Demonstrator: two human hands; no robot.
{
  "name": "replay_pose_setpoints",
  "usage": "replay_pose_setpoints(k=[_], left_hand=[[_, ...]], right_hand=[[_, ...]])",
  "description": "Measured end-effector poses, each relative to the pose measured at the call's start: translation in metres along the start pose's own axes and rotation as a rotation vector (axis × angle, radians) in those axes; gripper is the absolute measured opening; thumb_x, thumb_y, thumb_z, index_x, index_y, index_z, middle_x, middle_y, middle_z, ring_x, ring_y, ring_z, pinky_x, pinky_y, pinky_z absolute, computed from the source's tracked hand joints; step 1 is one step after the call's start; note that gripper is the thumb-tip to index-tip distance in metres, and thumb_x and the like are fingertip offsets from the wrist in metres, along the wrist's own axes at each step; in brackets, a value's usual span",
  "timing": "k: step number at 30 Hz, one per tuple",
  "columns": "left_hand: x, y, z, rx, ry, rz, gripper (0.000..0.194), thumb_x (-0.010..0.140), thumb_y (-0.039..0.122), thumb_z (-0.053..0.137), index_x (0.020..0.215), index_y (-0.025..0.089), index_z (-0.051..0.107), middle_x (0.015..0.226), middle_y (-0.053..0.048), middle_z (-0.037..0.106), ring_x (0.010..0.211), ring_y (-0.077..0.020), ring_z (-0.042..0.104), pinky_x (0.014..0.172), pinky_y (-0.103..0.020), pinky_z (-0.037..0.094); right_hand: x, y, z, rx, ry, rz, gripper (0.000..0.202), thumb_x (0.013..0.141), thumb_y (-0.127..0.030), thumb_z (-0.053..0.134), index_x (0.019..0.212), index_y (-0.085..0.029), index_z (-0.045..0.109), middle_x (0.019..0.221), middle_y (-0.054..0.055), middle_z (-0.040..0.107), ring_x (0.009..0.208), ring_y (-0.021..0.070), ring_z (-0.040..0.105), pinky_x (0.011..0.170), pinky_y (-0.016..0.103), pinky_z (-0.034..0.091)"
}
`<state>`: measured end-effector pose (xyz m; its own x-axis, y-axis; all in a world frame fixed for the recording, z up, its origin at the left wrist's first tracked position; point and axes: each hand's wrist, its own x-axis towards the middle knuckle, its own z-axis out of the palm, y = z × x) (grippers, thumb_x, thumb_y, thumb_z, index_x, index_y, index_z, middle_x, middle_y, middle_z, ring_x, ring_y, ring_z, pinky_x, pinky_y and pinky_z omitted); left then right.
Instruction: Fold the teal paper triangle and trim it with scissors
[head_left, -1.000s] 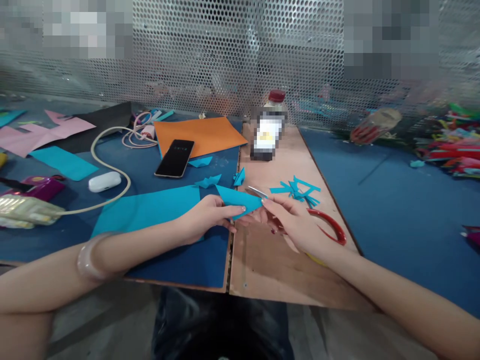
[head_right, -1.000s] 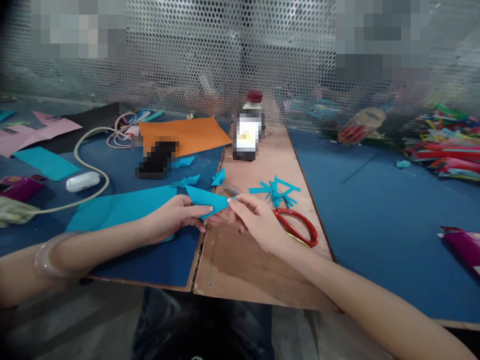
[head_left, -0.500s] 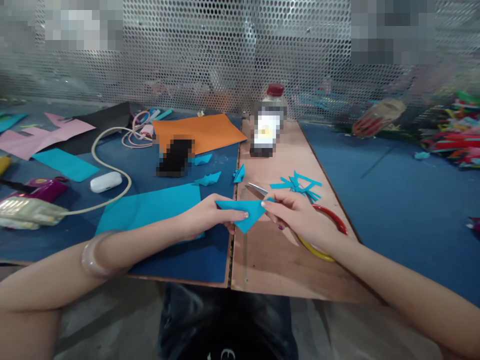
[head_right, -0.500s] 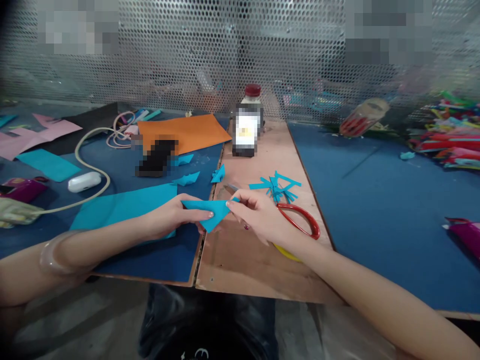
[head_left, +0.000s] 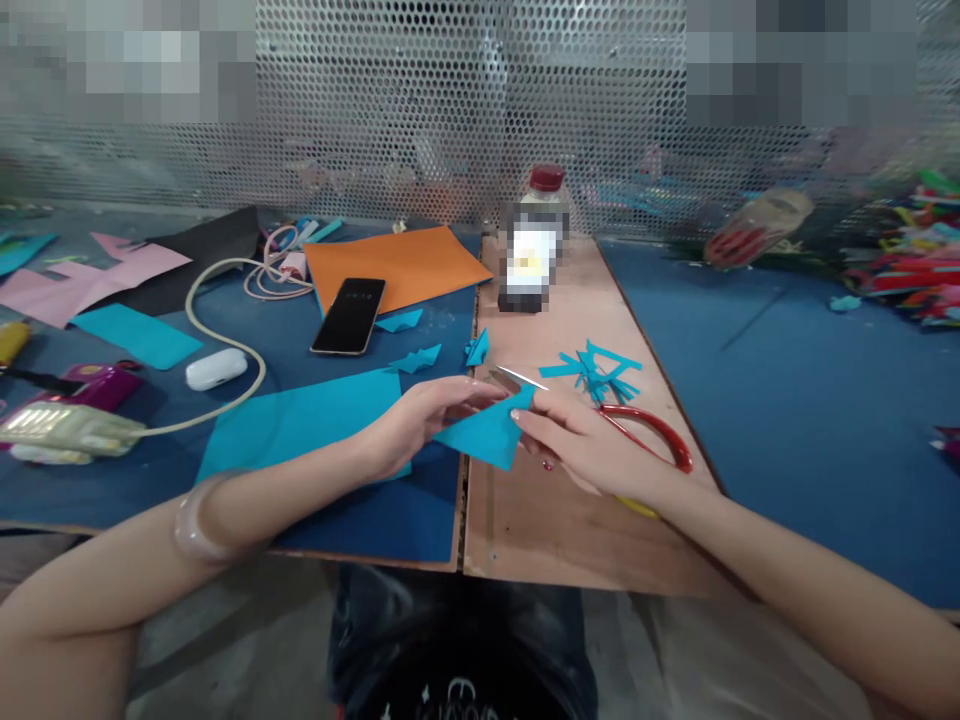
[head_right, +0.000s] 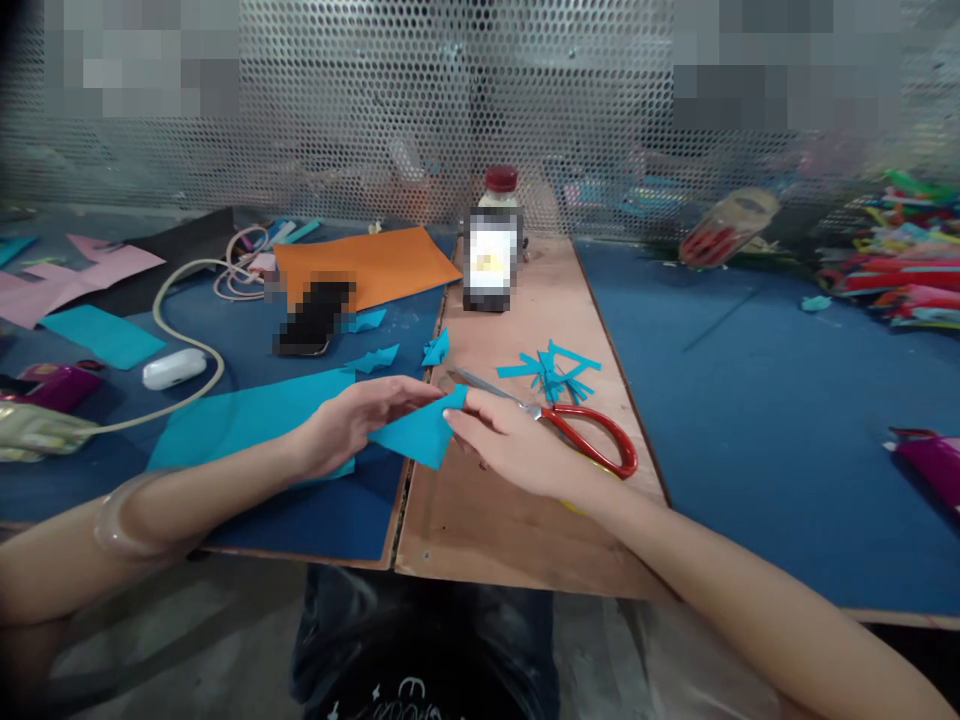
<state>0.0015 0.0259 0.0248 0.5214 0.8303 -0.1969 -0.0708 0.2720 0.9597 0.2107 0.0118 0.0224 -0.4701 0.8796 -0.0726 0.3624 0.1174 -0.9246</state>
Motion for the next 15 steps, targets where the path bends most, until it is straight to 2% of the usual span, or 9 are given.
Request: replay_pose_setpoints(k=[2,5,8,10,12,15], left_hand=[[0.001,0.004,0.001,0.102,0.002,0.019,0.033,0.084,0.044,0.058,0.103,0.019,0.068,0.106,-0.007,0.067,0.092,-0.0194,0.06,0.075,-0.028,0.047],[0.002,0.007,0.006,0.325,0.01,0.046,0.026,0.08,0.04,0.065,0.094,0.018,0.067,0.085,-0.004,0.066,0.071,-0.0138,0.057,0.062,-0.025,0.043],[0.006,0.007,0.013,0.432,0.052,0.111,0.019,0.078,0.035,0.067,0.083,0.017,0.065,0.075,-0.002,0.064,0.066,-0.0121,0.056,0.06,-0.024,0.042],[0.01,0.005,0.019,0.407,0.108,0.163,0.017,0.079,0.034,0.066,0.08,0.017,0.063,0.077,-0.002,0.064,0.067,-0.0112,0.055,0.061,-0.023,0.043],[0.015,0.002,0.024,0.32,0.211,0.204,0.017,0.08,0.034,0.065,0.08,0.018,0.062,0.078,-0.001,0.062,0.067,-0.0105,0.054,0.061,-0.023,0.043],[0.021,-0.005,0.031,0.14,0.374,0.235,0.017,0.081,0.034,0.064,0.083,0.018,0.058,0.077,0.001,0.057,0.07,-0.0099,0.054,0.062,-0.021,0.045]], right_hand=[[-0.001,-0.002,-0.003,-0.131,-0.057,-0.059,0.028,0.094,-0.039,0.045,0.073,-0.021,0.049,0.063,-0.003,0.05,0.055,0.01,0.048,0.049,0.025,0.039],[-0.003,-0.003,-0.004,-0.278,-0.123,-0.168,0.023,0.094,-0.036,0.046,0.078,-0.022,0.055,0.07,-0.001,0.056,0.062,0.0124,0.051,0.053,0.027,0.04],[-0.004,-0.003,-0.004,-0.305,-0.142,-0.174,0.023,0.094,-0.036,0.044,0.082,-0.021,0.057,0.072,0.0,0.058,0.063,0.0127,0.051,0.052,0.027,0.039],[-0.005,-0.002,-0.004,-0.31,-0.089,-0.142,0.026,0.093,-0.039,0.045,0.076,-0.021,0.053,0.067,-0.002,0.053,0.058,0.0115,0.046,0.049,0.026,0.036],[-0.006,-0.001,-0.004,-0.323,0.006,-0.135,0.028,0.09,-0.039,0.05,0.069,-0.021,0.046,0.063,-0.003,0.047,0.056,0.0106,0.042,0.049,0.026,0.034],[-0.007,0.002,-0.003,-0.311,0.145,-0.149,0.025,0.088,-0.035,0.054,0.07,-0.021,0.044,0.065,-0.003,0.046,0.059,0.0108,0.043,0.052,0.026,0.035]])
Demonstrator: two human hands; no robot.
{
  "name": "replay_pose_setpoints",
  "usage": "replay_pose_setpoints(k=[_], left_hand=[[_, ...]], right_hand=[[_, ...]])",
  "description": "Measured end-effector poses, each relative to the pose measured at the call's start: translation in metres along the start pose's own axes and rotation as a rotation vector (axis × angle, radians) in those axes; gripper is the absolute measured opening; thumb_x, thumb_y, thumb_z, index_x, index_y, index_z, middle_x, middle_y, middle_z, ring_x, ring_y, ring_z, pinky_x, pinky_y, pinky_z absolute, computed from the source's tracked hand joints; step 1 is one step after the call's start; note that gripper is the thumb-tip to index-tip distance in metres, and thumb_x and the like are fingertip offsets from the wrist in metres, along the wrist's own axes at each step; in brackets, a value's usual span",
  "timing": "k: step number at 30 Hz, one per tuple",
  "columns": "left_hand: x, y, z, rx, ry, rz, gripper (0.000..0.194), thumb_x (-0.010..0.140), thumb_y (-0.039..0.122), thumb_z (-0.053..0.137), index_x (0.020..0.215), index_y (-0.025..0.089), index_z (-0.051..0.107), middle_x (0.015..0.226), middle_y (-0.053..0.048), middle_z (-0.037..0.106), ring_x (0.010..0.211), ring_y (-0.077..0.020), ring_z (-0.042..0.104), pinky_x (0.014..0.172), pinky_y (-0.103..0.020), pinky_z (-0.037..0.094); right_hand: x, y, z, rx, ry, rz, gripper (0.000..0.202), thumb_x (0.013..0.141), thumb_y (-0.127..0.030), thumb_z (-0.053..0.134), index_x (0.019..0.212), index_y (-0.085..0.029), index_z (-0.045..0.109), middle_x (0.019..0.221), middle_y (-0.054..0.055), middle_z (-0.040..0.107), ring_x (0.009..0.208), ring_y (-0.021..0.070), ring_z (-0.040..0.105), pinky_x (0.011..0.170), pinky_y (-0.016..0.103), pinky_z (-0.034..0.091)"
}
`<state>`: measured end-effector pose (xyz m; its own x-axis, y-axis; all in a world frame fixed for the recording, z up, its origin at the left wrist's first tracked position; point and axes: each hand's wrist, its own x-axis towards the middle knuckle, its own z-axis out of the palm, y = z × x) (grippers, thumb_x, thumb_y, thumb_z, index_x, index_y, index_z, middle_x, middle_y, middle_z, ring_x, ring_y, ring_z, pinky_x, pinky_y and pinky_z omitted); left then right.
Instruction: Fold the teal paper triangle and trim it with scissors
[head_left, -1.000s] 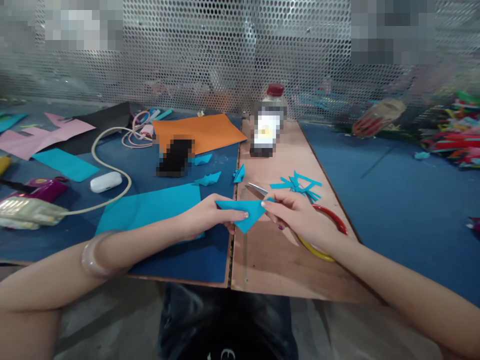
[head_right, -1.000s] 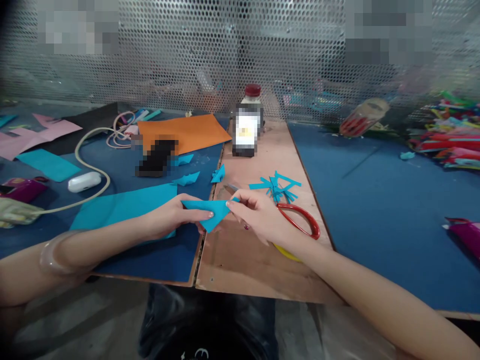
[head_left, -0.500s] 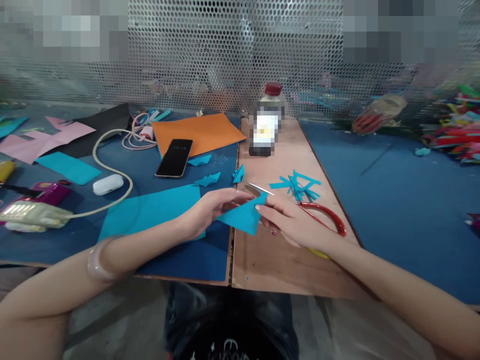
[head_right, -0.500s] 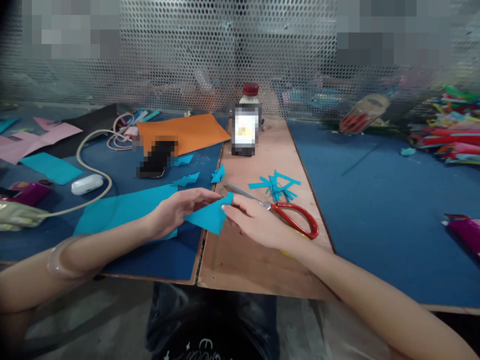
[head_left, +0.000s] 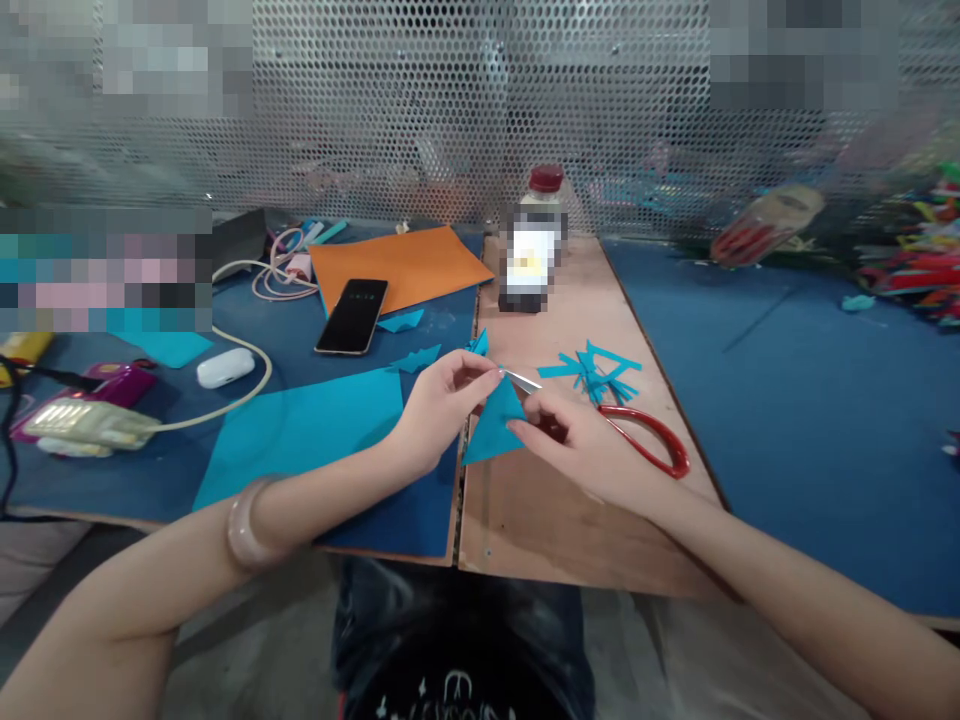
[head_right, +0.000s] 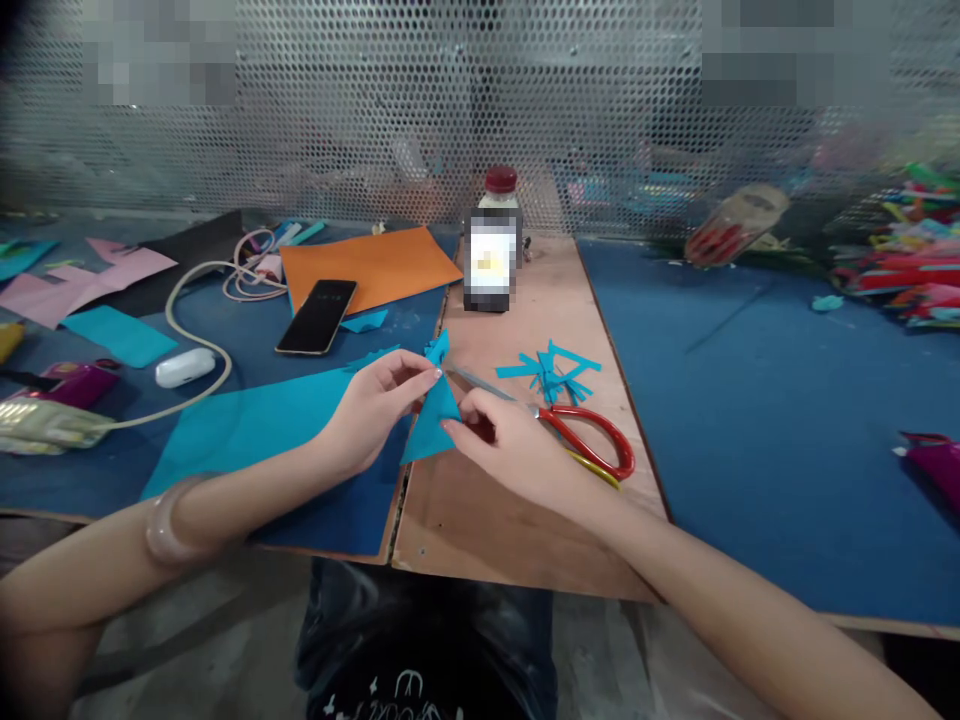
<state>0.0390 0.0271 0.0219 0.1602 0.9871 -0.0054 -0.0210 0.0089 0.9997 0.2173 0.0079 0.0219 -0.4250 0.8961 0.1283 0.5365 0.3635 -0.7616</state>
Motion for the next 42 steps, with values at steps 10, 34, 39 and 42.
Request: replay_pose_setpoints(k=[10,34,39,42], left_hand=[[-0.008,-0.005,-0.007,-0.138,-0.194,-0.046,0.019,0.082,0.029,0.066,0.094,0.016,0.061,0.091,-0.003,0.063,0.077,-0.0126,0.061,0.07,-0.026,0.052],[-0.017,-0.004,-0.012,-0.114,-0.23,-0.153,0.016,0.082,0.031,0.068,0.085,0.016,0.062,0.078,0.001,0.062,0.07,-0.0082,0.059,0.067,-0.02,0.047],[-0.019,-0.002,-0.012,-0.11,-0.227,-0.128,0.015,0.082,0.03,0.068,0.083,0.016,0.062,0.078,0.001,0.062,0.07,-0.0083,0.059,0.066,-0.02,0.046],[-0.02,-0.002,-0.012,-0.119,-0.22,-0.113,0.014,0.081,0.029,0.069,0.082,0.016,0.063,0.079,0.001,0.063,0.07,-0.0084,0.059,0.066,-0.02,0.047]], right_hand=[[-0.003,0.013,0.003,0.145,0.168,0.002,0.015,0.092,-0.034,0.053,0.097,-0.023,0.061,0.089,0.002,0.063,0.072,0.0141,0.055,0.06,0.028,0.044],[-0.01,0.004,0.01,0.192,0.233,-0.025,0.007,0.087,-0.024,0.062,0.092,-0.028,0.065,0.09,-0.004,0.069,0.083,0.0098,0.063,0.071,0.021,0.05],[-0.013,0.002,0.008,0.194,0.261,-0.044,0.008,0.086,-0.022,0.062,0.09,-0.028,0.067,0.088,-0.005,0.071,0.081,0.0098,0.064,0.07,0.021,0.05],[-0.014,0.002,0.009,0.23,0.273,-0.003,0.007,0.085,-0.024,0.064,0.087,-0.029,0.069,0.086,-0.005,0.071,0.079,0.0106,0.064,0.066,0.022,0.05]])
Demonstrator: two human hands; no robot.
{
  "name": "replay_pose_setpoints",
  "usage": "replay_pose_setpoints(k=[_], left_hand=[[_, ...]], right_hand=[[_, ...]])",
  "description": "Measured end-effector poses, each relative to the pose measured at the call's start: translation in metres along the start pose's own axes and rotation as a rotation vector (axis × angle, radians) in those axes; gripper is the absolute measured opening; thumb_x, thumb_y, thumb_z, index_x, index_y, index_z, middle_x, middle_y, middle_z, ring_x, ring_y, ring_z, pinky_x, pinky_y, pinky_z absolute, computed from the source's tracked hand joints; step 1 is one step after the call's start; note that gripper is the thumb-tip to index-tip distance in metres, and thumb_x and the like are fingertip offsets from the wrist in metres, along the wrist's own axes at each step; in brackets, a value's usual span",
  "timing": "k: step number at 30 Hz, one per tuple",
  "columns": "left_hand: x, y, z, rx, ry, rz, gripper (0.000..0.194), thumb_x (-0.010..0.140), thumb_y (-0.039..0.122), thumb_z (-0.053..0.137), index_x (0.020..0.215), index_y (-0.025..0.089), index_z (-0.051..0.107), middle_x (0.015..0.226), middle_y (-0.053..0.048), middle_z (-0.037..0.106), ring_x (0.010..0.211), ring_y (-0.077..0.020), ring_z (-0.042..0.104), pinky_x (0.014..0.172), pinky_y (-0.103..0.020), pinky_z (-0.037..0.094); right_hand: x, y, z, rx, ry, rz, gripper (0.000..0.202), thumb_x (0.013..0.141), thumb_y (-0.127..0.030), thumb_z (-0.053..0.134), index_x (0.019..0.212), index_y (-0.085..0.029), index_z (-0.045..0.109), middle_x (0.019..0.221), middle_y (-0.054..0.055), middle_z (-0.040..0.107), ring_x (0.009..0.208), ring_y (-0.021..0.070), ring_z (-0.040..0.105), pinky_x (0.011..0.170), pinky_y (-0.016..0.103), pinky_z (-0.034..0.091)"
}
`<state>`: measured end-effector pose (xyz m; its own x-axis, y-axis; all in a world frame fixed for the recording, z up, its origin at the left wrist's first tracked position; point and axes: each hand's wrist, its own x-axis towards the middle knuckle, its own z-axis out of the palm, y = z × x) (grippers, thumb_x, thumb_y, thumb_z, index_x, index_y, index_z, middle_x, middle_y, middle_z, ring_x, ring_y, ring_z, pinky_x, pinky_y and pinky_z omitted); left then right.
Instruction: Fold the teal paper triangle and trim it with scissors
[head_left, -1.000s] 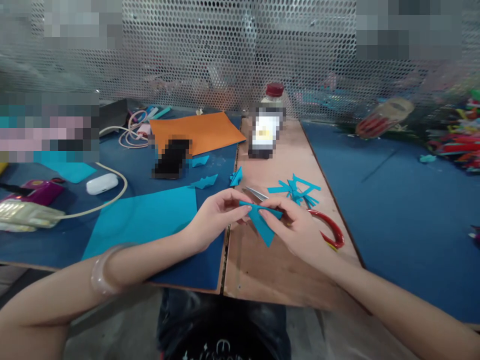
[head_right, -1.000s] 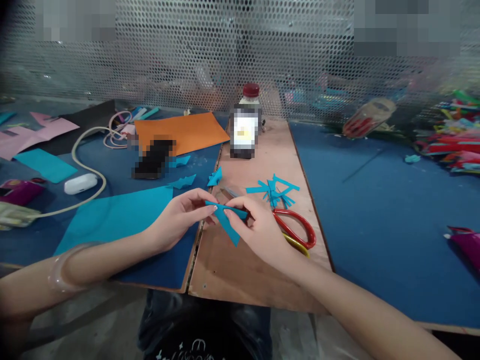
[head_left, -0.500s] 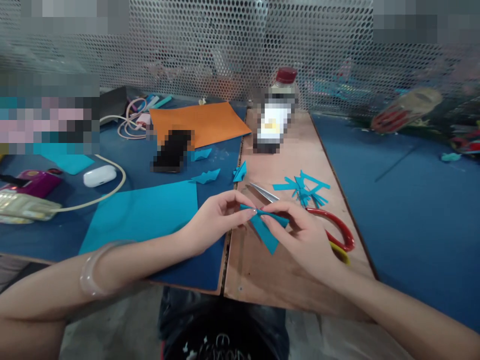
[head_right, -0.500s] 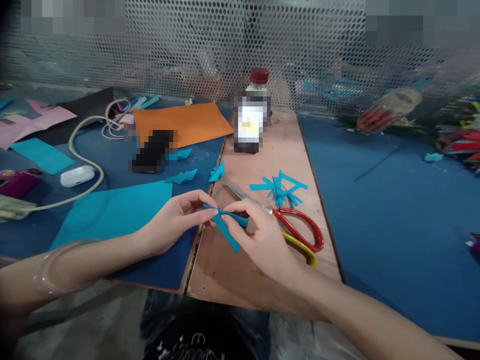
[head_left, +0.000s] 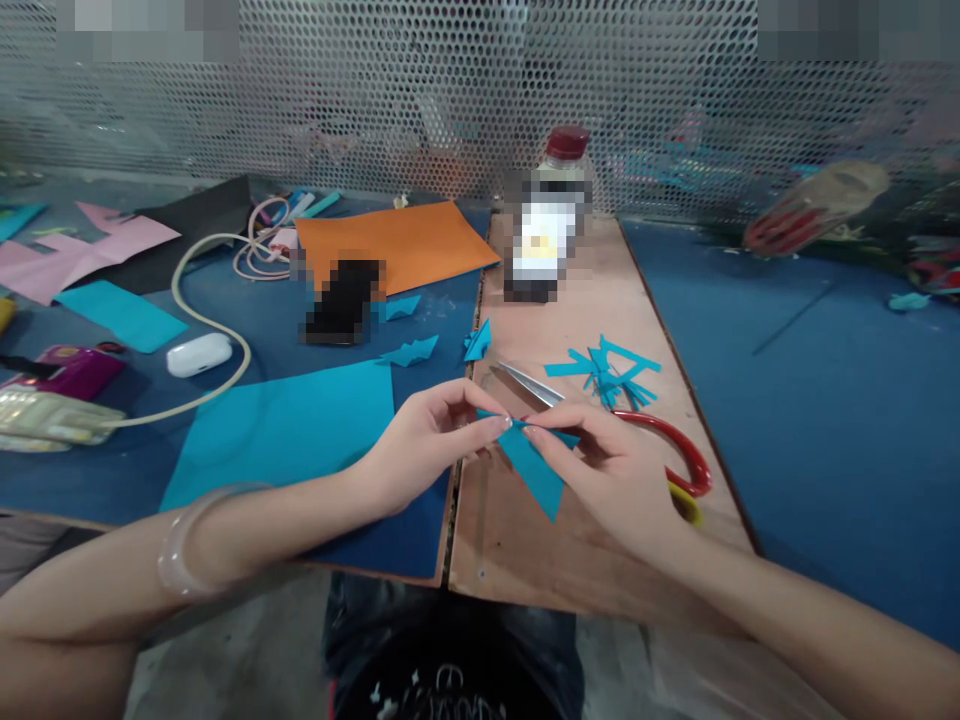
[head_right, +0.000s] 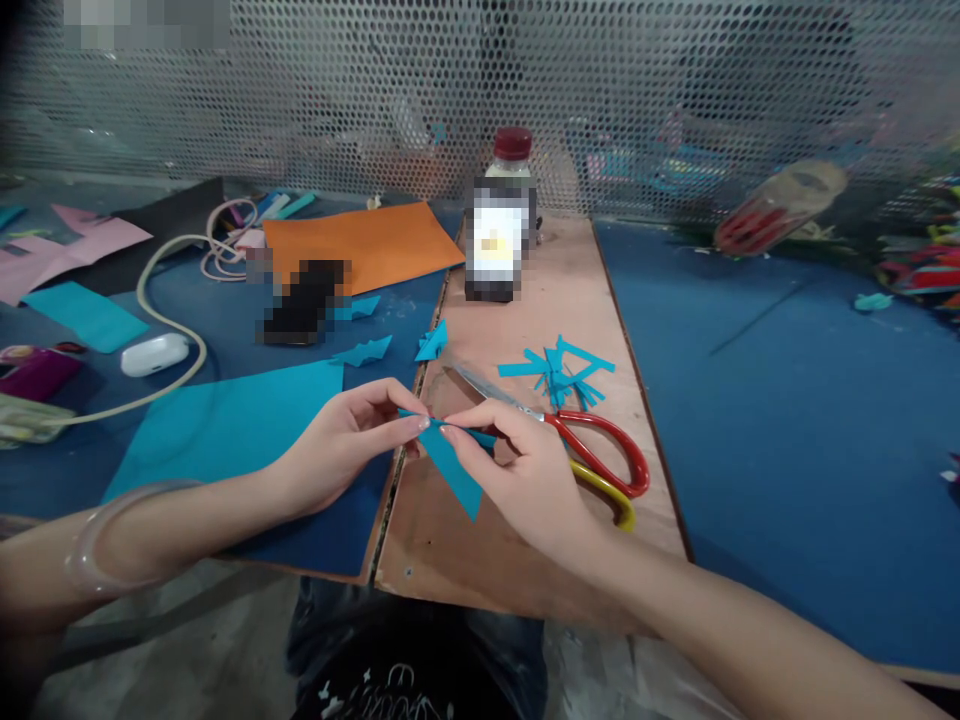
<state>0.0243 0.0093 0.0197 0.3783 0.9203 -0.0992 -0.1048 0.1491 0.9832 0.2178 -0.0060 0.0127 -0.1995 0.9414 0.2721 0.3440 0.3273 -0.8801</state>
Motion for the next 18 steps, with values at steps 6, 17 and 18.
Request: replay_pose_setpoints(k=[6,17,18], left_hand=[[0.001,-0.001,0.0,-0.026,0.036,-0.001,0.014,0.078,0.028,0.072,0.079,0.016,0.064,0.076,0.001,0.065,0.066,-0.0077,0.058,0.064,-0.02,0.046],[0.003,-0.002,-0.002,-0.119,0.081,-0.06,0.013,0.076,0.028,0.074,0.08,0.017,0.069,0.088,-0.003,0.067,0.074,-0.0104,0.058,0.065,-0.022,0.046],[0.003,-0.002,-0.002,-0.118,0.081,-0.062,0.013,0.076,0.028,0.074,0.079,0.017,0.069,0.088,-0.003,0.067,0.074,-0.0106,0.058,0.065,-0.022,0.045]], right_hand=[[0.001,0.007,0.004,0.101,0.054,0.123,0.005,0.082,-0.031,0.068,0.086,-0.03,0.071,0.084,-0.003,0.071,0.077,0.0128,0.063,0.064,0.026,0.049],[0.002,0.01,0.009,0.294,0.045,0.169,0.011,0.079,-0.028,0.071,0.09,-0.029,0.068,0.089,-0.003,0.067,0.081,0.0117,0.063,0.069,0.025,0.051],[0.001,0.01,0.009,0.321,0.054,0.175,0.012,0.079,-0.027,0.071,0.09,-0.029,0.068,0.09,-0.003,0.068,0.081,0.012,0.063,0.07,0.026,0.052]])
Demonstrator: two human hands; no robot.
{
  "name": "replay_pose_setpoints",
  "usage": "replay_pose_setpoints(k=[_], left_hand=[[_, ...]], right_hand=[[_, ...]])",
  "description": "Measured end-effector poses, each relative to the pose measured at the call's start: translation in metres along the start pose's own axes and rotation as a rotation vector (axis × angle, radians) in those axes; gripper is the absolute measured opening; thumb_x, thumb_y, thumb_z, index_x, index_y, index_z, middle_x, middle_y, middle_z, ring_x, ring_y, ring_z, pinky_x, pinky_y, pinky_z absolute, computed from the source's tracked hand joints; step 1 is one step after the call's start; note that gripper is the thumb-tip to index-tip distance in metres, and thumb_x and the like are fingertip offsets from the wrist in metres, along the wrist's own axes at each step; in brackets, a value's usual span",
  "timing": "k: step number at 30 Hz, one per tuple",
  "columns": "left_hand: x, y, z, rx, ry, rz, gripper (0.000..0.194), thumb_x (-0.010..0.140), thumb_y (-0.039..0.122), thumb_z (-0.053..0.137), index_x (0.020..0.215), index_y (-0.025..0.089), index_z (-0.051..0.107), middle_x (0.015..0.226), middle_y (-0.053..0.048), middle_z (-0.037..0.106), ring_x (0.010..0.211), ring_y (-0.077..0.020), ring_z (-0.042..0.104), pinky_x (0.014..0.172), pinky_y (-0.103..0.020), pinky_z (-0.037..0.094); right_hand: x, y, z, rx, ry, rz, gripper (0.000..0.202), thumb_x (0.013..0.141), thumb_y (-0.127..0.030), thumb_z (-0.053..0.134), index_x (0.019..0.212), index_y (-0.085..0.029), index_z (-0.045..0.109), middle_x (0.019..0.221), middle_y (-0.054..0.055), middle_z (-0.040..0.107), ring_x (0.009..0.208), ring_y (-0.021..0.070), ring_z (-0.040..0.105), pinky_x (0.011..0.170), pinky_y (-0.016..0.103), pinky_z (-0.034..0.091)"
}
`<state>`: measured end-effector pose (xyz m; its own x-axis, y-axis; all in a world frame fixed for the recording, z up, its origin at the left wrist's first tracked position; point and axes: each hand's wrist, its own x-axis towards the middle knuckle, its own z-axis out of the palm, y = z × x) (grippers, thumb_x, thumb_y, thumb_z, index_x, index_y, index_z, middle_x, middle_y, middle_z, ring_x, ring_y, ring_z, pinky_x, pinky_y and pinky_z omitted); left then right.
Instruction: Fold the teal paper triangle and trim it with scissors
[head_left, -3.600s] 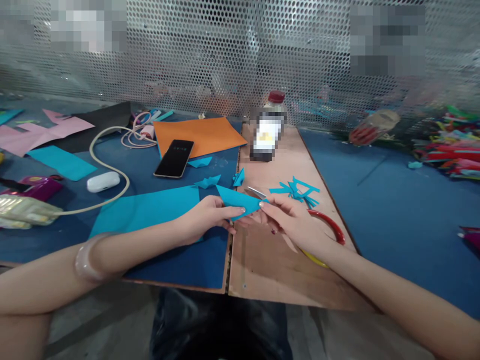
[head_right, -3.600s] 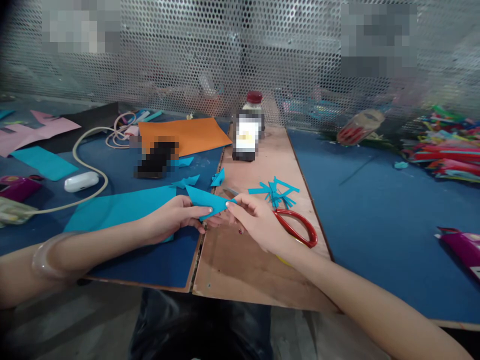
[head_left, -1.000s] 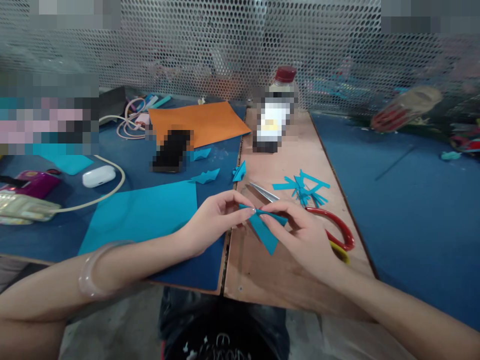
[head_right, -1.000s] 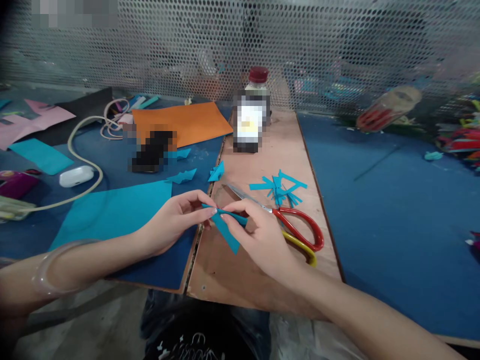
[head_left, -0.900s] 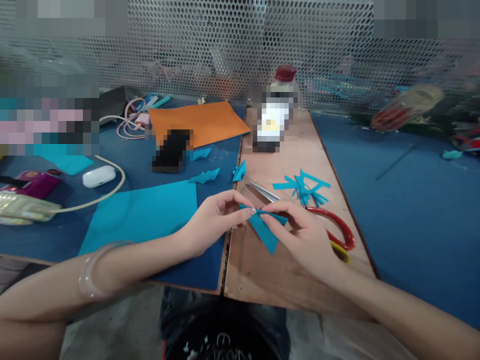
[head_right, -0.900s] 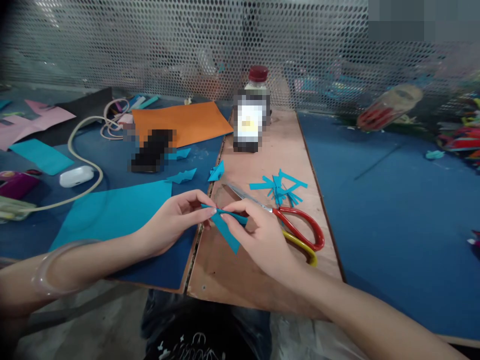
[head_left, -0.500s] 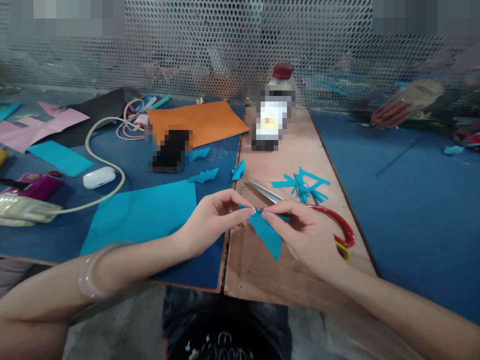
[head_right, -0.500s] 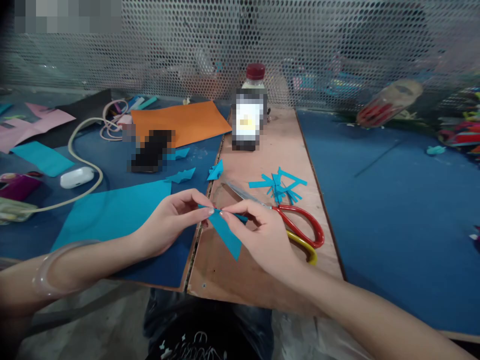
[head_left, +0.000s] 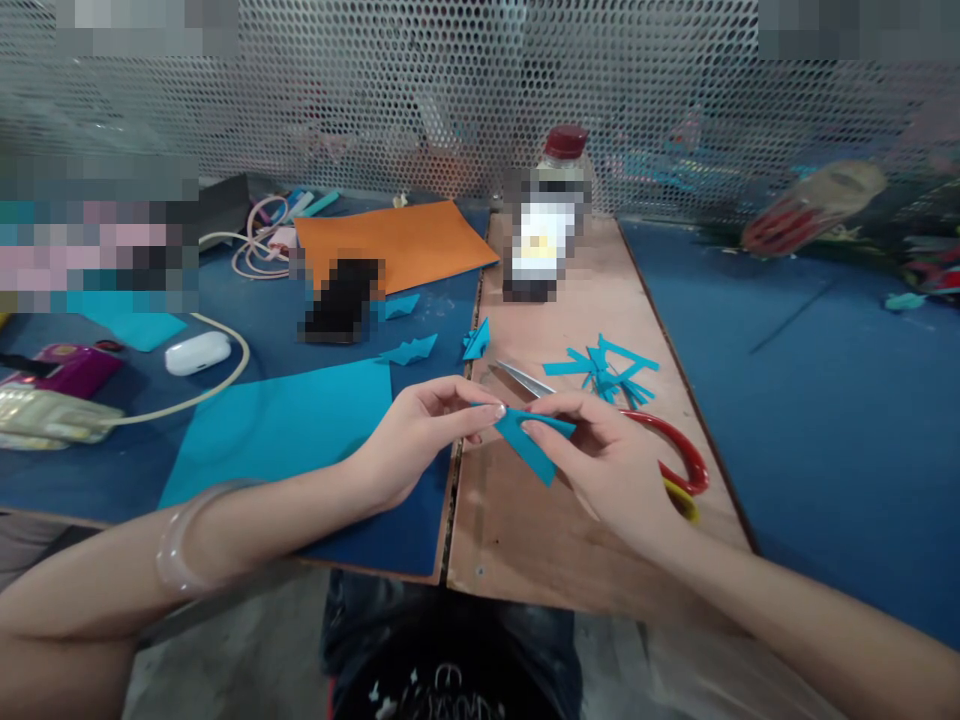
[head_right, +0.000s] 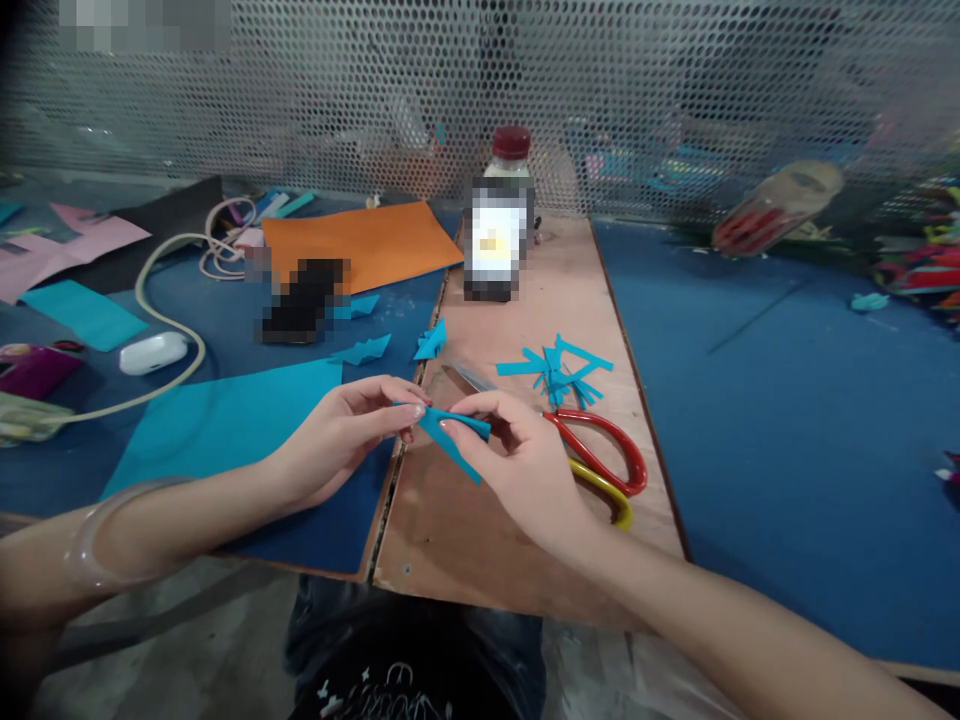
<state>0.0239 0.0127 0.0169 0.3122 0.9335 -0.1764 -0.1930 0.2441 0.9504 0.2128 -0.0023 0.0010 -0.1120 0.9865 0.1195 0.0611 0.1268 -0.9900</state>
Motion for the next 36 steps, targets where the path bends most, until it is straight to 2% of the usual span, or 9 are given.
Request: replay_pose_setpoints(k=[5,8,13,19,26,36], left_hand=[[-0.0007,0.0015,0.0,-0.009,0.016,-0.015,0.012,0.074,0.026,0.075,0.076,0.017,0.068,0.088,-0.002,0.067,0.075,-0.0093,0.057,0.067,-0.021,0.044],[-0.0004,0.0032,0.0003,-0.004,0.024,-0.038,0.012,0.075,0.027,0.075,0.077,0.017,0.068,0.09,-0.002,0.067,0.075,-0.0097,0.057,0.067,-0.022,0.044],[0.0004,0.0039,0.0015,-0.024,0.046,-0.05,0.013,0.073,0.027,0.075,0.076,0.016,0.069,0.089,-0.003,0.068,0.076,-0.0108,0.059,0.068,-0.022,0.045],[-0.0011,0.0032,0.0014,-0.016,0.038,-0.054,0.012,0.073,0.026,0.076,0.075,0.016,0.069,0.085,-0.002,0.067,0.071,-0.0088,0.057,0.067,-0.021,0.043],[-0.0016,0.0027,0.0012,-0.011,0.041,-0.054,0.012,0.073,0.026,0.076,0.074,0.016,0.068,0.084,-0.002,0.067,0.075,-0.0106,0.057,0.067,-0.022,0.042],[-0.0012,0.0035,0.0019,0.004,0.055,-0.051,0.013,0.072,0.027,0.076,0.073,0.016,0.068,0.084,-0.003,0.067,0.075,-0.0116,0.057,0.067,-0.024,0.043]], right_hand=[[0.0005,-0.0027,-0.0003,0.159,-0.054,0.014,0.016,0.082,-0.024,0.068,0.096,-0.029,0.07,0.103,0.0,0.07,0.099,0.0162,0.064,0.091,0.034,0.051],[0.0001,-0.0051,-0.0006,0.22,-0.077,0.08,0.017,0.083,-0.025,0.066,0.099,-0.029,0.071,0.107,0.0,0.071,0.104,0.0174,0.063,0.097,0.038,0.049],[-0.0021,-0.0041,-0.0009,0.225,-0.066,0.187,0.021,0.08,-0.028,0.069,0.101,-0.031,0.071,0.104,0.001,0.071,0.096,0.0178,0.065,0.091,0.039,0.051],[-0.0012,-0.0032,-0.0021,0.274,-0.079,0.226,0.02,0.081,-0.029,0.069,0.1,-0.031,0.072,0.1,0.001,0.072,0.091,0.0178,0.066,0.09,0.04,0.051],[0.0012,-0.0046,-0.0027,0.316,-0.089,0.273,0.018,0.081,-0.029,0.069,0.098,-0.03,0.072,0.104,0.001,0.072,0.098,0.0186,0.065,0.095,0.04,0.049],[0.0032,-0.0015,-0.0026,0.318,-0.057,0.276,0.014,0.078,-0.028,0.072,0.092,-0.029,0.072,0.097,-0.001,0.072,0.09,0.0168,0.066,0.086,0.036,0.052]])
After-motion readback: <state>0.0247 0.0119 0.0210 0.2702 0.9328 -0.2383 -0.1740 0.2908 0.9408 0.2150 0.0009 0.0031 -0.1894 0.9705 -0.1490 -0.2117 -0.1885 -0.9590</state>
